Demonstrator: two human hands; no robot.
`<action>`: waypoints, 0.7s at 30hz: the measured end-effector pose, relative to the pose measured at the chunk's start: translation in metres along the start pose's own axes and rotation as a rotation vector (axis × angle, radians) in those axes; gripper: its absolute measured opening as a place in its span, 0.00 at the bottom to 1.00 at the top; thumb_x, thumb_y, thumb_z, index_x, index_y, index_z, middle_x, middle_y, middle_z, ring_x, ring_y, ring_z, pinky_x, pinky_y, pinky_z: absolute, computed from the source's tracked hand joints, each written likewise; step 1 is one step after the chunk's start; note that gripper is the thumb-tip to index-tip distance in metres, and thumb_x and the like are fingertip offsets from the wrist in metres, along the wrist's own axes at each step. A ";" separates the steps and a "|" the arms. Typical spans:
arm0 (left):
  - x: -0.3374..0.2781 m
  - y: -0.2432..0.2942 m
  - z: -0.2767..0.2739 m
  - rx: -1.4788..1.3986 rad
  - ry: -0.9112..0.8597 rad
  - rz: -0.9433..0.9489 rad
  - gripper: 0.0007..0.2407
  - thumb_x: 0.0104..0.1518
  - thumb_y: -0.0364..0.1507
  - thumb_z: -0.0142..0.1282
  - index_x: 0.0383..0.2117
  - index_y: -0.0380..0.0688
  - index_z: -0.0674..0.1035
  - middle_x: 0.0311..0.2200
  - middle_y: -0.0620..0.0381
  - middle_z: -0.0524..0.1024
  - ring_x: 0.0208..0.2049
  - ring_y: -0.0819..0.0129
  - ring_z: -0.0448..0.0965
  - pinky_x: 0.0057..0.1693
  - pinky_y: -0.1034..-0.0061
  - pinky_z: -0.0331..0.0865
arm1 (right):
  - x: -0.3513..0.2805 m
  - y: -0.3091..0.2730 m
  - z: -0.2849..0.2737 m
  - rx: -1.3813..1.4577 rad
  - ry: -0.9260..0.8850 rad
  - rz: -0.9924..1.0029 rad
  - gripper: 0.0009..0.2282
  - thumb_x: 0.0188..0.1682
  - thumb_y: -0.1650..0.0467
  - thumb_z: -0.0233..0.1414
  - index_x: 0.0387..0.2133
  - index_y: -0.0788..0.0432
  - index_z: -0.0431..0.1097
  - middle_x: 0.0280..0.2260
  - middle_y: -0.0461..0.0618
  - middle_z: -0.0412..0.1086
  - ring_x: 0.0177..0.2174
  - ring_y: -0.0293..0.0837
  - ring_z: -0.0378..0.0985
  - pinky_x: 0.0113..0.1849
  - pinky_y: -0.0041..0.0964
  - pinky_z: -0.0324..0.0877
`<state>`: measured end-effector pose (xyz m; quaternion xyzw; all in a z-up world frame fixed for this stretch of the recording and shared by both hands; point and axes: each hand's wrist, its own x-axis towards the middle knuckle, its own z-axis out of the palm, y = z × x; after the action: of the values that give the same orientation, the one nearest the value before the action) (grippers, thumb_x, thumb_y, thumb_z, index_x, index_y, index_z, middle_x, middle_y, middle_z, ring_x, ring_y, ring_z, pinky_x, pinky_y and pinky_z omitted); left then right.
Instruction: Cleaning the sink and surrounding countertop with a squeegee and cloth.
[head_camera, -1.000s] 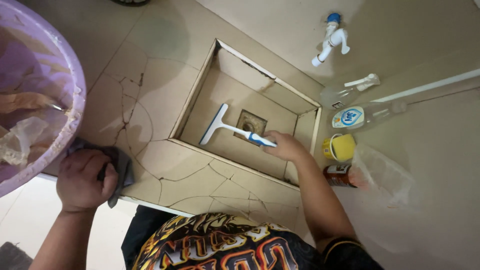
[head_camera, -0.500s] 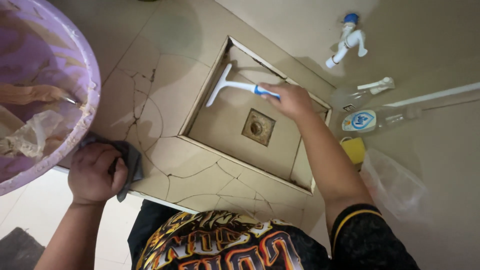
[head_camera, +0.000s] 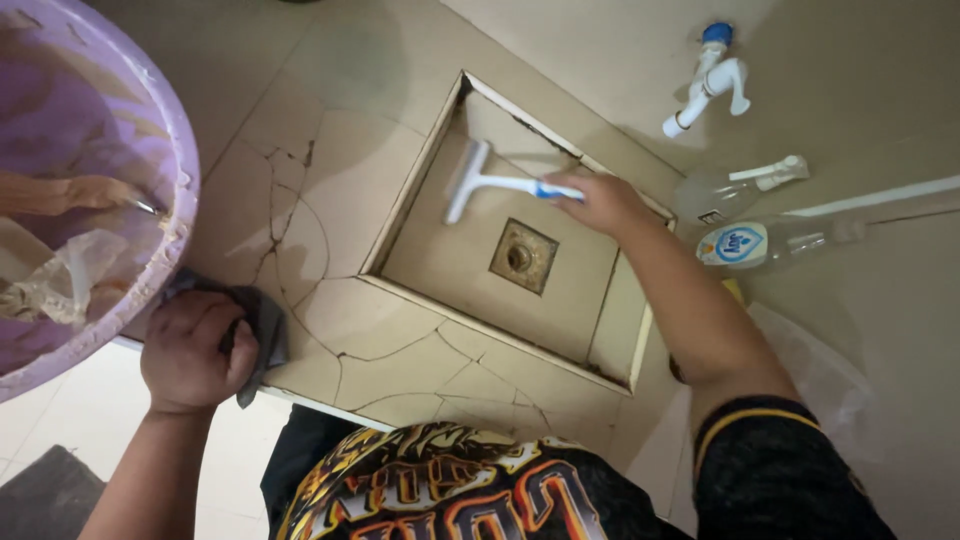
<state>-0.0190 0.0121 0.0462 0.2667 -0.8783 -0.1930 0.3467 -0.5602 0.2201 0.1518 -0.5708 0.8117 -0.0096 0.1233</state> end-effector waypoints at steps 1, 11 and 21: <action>0.001 0.001 0.000 -0.003 -0.022 -0.014 0.05 0.50 0.29 0.58 0.31 0.45 0.79 0.38 0.53 0.78 0.43 0.53 0.78 0.51 0.63 0.71 | -0.013 0.009 0.000 0.035 -0.014 0.023 0.19 0.48 0.57 0.56 0.54 0.35 0.72 0.36 0.52 0.78 0.31 0.54 0.80 0.37 0.47 0.75; -0.010 -0.010 0.007 -0.008 -0.032 0.068 0.04 0.54 0.29 0.57 0.33 0.45 0.78 0.37 0.54 0.78 0.42 0.54 0.78 0.53 0.63 0.69 | -0.102 0.038 -0.019 -0.027 -0.141 0.345 0.17 0.49 0.58 0.55 0.53 0.38 0.73 0.41 0.49 0.79 0.38 0.53 0.81 0.42 0.48 0.74; 0.021 0.044 -0.044 -0.008 -0.042 0.122 0.08 0.53 0.28 0.60 0.37 0.42 0.78 0.42 0.50 0.78 0.45 0.51 0.77 0.53 0.58 0.69 | -0.075 -0.026 -0.020 -0.021 -0.049 0.443 0.17 0.50 0.56 0.56 0.52 0.41 0.75 0.43 0.53 0.77 0.43 0.57 0.79 0.45 0.51 0.73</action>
<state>-0.0157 0.0272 0.1097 0.2073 -0.8992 -0.1806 0.3403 -0.5170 0.2782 0.1898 -0.3797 0.9141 0.0402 0.1362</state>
